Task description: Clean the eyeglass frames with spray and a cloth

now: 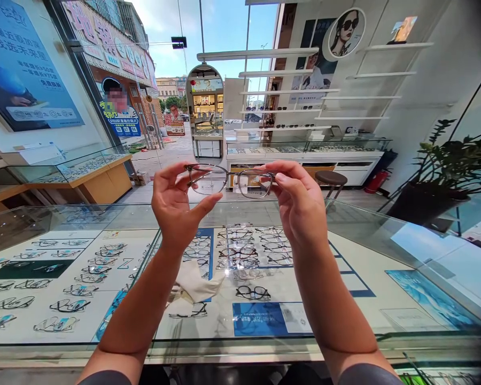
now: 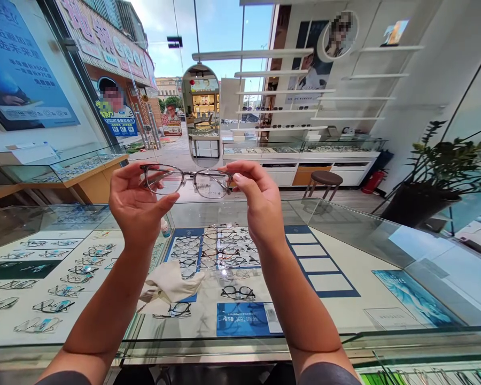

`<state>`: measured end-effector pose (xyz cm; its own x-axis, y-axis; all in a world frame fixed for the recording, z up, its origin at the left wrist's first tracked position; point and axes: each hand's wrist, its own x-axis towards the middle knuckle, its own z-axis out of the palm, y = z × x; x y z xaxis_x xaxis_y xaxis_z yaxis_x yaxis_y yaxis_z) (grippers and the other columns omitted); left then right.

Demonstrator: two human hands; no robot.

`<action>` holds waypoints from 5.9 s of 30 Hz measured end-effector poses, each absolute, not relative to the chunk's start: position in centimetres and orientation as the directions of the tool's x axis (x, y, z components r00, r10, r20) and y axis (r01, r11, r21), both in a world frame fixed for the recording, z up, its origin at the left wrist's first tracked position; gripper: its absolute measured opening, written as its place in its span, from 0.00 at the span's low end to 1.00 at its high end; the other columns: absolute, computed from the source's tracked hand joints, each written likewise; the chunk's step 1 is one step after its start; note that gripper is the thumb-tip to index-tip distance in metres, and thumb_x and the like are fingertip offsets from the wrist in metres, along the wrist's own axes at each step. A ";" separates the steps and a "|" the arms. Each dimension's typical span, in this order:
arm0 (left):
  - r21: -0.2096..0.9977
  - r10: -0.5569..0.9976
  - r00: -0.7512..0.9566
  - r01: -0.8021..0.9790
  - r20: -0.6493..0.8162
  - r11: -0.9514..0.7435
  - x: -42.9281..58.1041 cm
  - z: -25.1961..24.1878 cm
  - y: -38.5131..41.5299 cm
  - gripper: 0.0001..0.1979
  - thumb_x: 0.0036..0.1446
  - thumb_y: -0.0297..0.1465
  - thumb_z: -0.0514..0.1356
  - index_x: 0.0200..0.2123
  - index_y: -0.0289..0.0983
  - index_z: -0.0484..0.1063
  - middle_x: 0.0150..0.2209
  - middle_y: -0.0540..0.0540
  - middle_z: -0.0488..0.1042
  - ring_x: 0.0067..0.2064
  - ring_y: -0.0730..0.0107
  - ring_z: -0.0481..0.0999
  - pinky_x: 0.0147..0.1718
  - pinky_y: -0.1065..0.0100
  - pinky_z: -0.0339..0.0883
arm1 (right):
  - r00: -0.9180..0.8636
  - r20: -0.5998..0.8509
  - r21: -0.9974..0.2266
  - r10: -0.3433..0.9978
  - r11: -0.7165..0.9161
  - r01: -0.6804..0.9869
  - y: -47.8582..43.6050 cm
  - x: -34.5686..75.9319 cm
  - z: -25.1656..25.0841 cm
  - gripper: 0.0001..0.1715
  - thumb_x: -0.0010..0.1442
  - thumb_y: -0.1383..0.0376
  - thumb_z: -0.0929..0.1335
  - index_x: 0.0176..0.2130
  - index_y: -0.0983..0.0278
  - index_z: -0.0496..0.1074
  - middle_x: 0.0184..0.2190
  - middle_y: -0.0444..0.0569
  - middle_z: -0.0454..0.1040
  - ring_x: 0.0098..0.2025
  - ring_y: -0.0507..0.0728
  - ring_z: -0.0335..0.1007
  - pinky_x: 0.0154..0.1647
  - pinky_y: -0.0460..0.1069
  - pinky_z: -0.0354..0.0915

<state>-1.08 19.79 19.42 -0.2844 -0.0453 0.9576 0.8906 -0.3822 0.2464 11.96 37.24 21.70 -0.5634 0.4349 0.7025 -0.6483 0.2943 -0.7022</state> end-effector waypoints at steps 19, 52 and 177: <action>0.623 0.445 -0.436 0.547 0.782 -0.559 -2.9 20.0 18.4 0.39 0.49 0.55 0.78 0.59 0.45 0.75 0.55 0.40 0.80 0.51 0.54 0.87 0.50 0.59 0.82 | -0.596 0.759 -0.649 0.261 0.224 -0.727 38.3 10.8 21.4 0.34 0.72 0.36 0.66 0.27 0.55 0.57 0.20 0.40 0.55 0.23 0.53 0.56 0.26 0.53 0.63; 0.934 0.595 -0.763 0.353 0.253 0.055 -2.0 6.3 21.1 0.11 0.68 0.35 0.57 0.33 0.40 0.63 0.25 0.54 0.63 0.29 0.72 0.60 0.33 0.68 0.58 | -0.980 0.161 -0.061 0.117 0.992 0.108 42.9 23.3 14.8 0.18 0.75 0.57 0.68 0.51 0.57 0.87 0.39 0.53 0.89 0.41 0.61 0.83 0.40 0.51 0.61; 0.990 0.719 -0.689 -0.014 0.093 -0.142 -4.5 5.5 19.4 0.35 0.42 0.64 0.74 0.26 0.36 0.72 0.27 0.47 0.72 0.30 0.70 0.74 0.31 0.67 0.66 | -0.883 0.440 -0.547 0.163 0.829 -0.119 38.1 10.7 11.8 0.12 0.70 0.62 0.67 0.47 0.59 0.80 0.41 0.50 0.87 0.41 0.59 0.83 0.45 0.49 0.71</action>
